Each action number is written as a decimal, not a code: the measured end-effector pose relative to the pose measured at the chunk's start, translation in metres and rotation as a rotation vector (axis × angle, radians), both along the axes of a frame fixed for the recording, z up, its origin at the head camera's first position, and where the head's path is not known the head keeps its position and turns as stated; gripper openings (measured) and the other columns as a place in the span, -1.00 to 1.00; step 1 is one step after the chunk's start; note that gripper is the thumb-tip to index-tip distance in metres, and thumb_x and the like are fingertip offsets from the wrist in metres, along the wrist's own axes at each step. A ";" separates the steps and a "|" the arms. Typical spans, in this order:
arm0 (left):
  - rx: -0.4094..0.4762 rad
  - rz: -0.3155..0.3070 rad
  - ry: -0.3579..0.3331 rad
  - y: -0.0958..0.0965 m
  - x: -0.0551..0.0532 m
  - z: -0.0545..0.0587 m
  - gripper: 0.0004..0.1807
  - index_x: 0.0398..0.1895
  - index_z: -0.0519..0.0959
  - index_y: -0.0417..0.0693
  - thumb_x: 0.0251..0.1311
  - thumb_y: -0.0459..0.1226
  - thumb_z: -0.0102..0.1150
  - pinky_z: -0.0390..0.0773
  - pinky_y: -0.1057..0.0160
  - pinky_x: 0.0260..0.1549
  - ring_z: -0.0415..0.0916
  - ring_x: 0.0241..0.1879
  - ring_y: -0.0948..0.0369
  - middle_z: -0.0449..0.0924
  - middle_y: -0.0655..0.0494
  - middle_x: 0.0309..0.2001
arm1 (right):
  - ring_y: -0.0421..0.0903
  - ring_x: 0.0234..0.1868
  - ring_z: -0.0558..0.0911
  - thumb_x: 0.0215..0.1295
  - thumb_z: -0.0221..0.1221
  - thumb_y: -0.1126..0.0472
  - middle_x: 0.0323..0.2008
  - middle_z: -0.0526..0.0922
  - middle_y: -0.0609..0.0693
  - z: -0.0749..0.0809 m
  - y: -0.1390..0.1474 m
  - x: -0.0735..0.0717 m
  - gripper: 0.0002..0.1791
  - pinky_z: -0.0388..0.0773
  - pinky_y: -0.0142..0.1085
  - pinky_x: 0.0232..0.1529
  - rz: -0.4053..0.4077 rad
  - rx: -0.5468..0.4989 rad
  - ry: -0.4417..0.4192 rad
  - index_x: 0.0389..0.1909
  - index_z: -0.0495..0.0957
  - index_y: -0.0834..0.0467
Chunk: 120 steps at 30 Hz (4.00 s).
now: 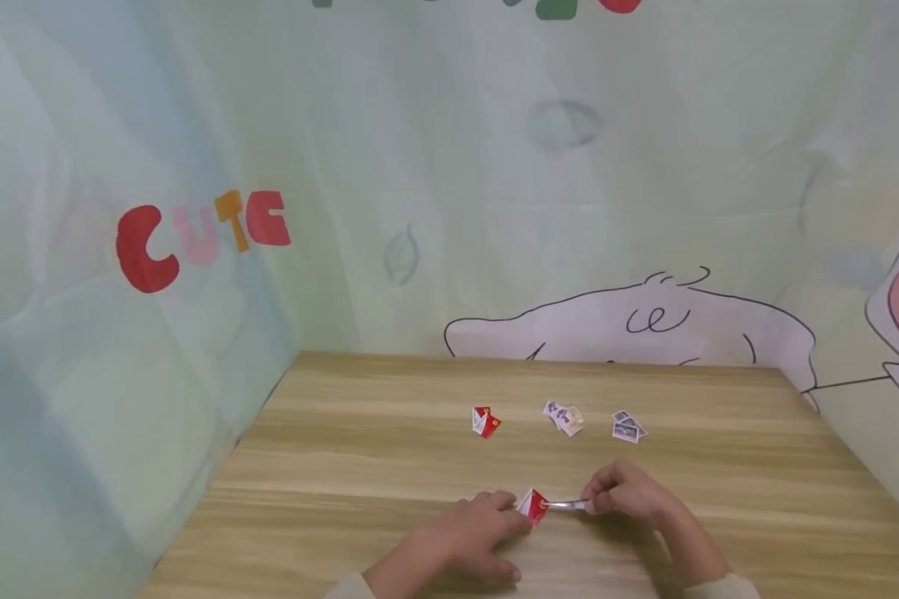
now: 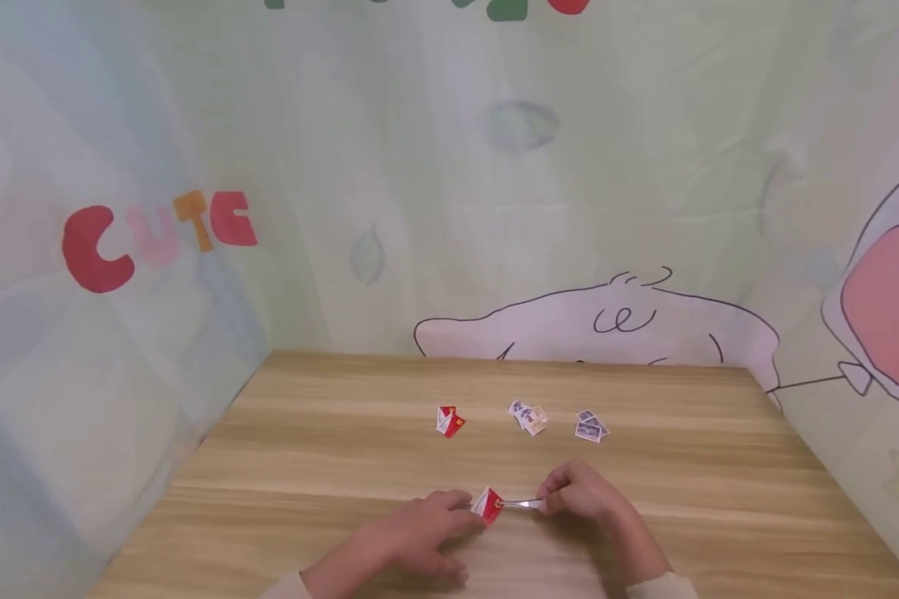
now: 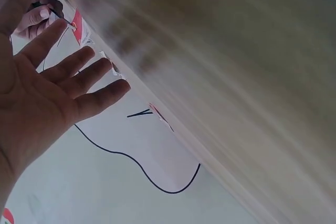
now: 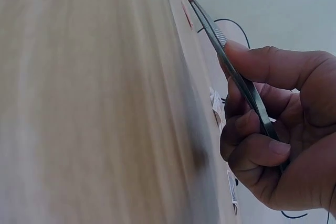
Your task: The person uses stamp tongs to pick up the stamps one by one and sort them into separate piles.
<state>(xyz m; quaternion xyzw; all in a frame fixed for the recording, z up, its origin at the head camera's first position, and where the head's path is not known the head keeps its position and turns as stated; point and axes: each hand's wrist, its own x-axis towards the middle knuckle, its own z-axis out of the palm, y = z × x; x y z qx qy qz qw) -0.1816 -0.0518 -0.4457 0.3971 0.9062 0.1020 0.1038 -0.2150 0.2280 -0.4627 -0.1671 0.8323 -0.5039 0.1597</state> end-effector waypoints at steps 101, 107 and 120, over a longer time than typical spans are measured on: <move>0.113 0.294 0.080 -0.066 -0.062 0.011 -0.38 0.09 0.51 -0.11 -0.03 0.00 0.33 0.35 -0.05 0.05 0.32 0.12 -0.06 0.42 -0.14 0.11 | -0.13 -0.55 0.38 0.00 0.25 0.41 -0.55 0.51 0.01 -0.013 -0.092 -0.054 -0.87 0.32 -0.36 -0.56 -0.506 -0.072 0.005 -0.38 0.60 0.38; 0.144 0.304 0.053 -0.061 -0.054 0.017 -0.35 0.13 0.49 -0.12 -0.03 0.00 0.33 0.27 -0.09 0.11 0.26 0.17 -0.10 0.36 -0.20 0.17 | -0.11 -0.52 0.41 -0.03 0.27 0.40 -0.55 0.52 0.00 -0.015 -0.087 -0.040 -0.85 0.35 -0.31 -0.51 -0.501 -0.079 0.062 -0.39 0.60 0.38; 0.232 0.376 0.000 -0.053 -0.041 0.013 -0.34 0.13 0.48 -0.13 -0.04 0.00 0.34 0.34 -0.12 0.03 0.33 0.10 -0.08 0.40 -0.14 0.10 | -0.08 -0.46 0.46 0.01 0.21 0.43 -0.41 0.61 0.09 -0.014 -0.083 -0.017 -0.83 0.41 -0.28 -0.46 -0.533 -0.078 0.105 -0.32 0.61 0.40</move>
